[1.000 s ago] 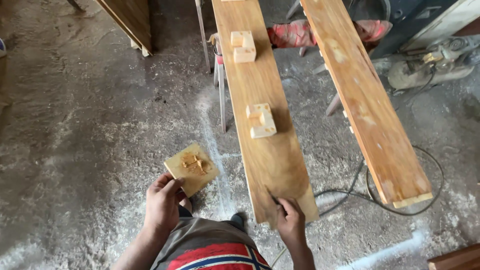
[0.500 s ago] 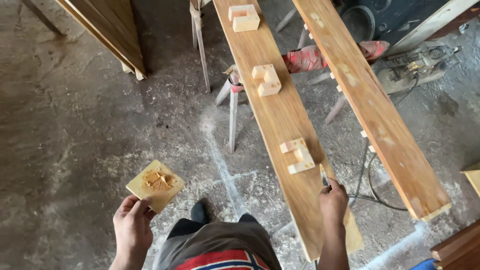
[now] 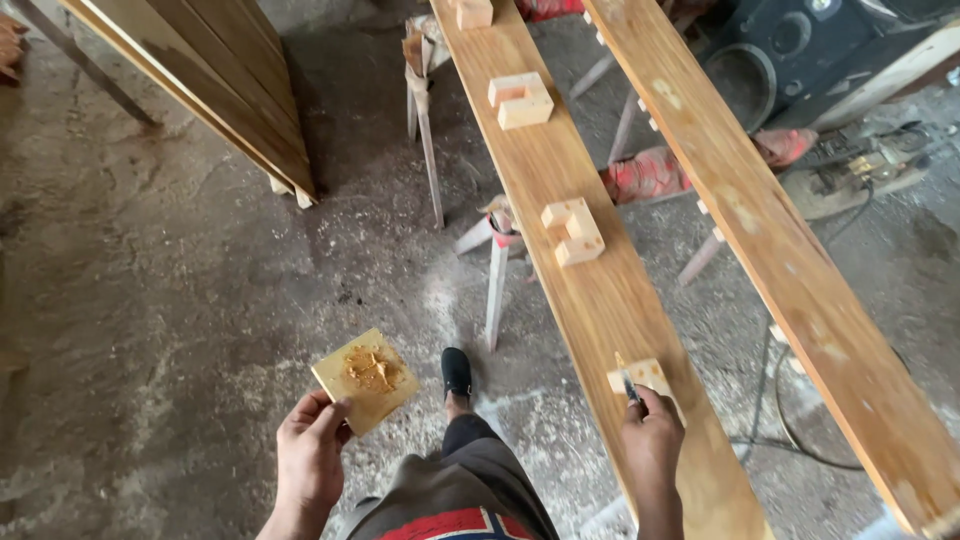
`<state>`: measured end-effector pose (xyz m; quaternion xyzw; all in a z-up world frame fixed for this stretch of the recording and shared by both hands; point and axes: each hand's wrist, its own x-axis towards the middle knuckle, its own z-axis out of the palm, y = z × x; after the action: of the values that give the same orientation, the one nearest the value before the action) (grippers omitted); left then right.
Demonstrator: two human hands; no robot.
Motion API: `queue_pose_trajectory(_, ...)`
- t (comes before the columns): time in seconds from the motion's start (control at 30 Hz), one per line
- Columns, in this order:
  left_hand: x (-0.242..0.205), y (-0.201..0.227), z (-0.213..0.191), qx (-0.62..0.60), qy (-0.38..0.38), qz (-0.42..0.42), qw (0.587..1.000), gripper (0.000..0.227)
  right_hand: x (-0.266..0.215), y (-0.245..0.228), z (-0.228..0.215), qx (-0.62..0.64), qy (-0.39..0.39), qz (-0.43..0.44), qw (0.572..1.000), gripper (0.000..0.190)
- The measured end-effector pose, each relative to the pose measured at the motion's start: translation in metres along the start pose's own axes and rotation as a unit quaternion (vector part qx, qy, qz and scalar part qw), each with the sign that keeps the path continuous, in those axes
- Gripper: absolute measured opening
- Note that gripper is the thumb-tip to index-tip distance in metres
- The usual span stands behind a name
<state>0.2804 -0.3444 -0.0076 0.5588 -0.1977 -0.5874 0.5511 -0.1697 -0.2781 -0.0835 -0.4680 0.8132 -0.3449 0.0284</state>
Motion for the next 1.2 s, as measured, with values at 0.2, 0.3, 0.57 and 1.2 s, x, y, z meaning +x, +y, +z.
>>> queue_pose_trajectory(0.2,0.086,0.035,0.063,0.042,0.015,-0.004,0.999,0.022,0.092,-0.083,0.057,0.07,-0.01,-0.025,0.997,0.019)
queue_pose_trajectory(0.3,0.132,0.048,0.093,0.026,-0.011,0.007,1.0,0.022,0.143,-0.113,0.095,0.093,-0.029,-0.03,0.995,0.019)
queue_pose_trajectory(0.57,0.203,0.109,0.183,0.018,-0.039,0.008,0.999,0.023,0.234,-0.235,0.136,0.167,-0.118,-0.157,0.966,0.02)
queue_pose_trajectory(1.2,0.493,0.254,0.235,0.13,-0.225,-0.084,0.962,0.024,0.358,-0.477,0.282,0.074,-0.094,-0.214,0.97,0.033)
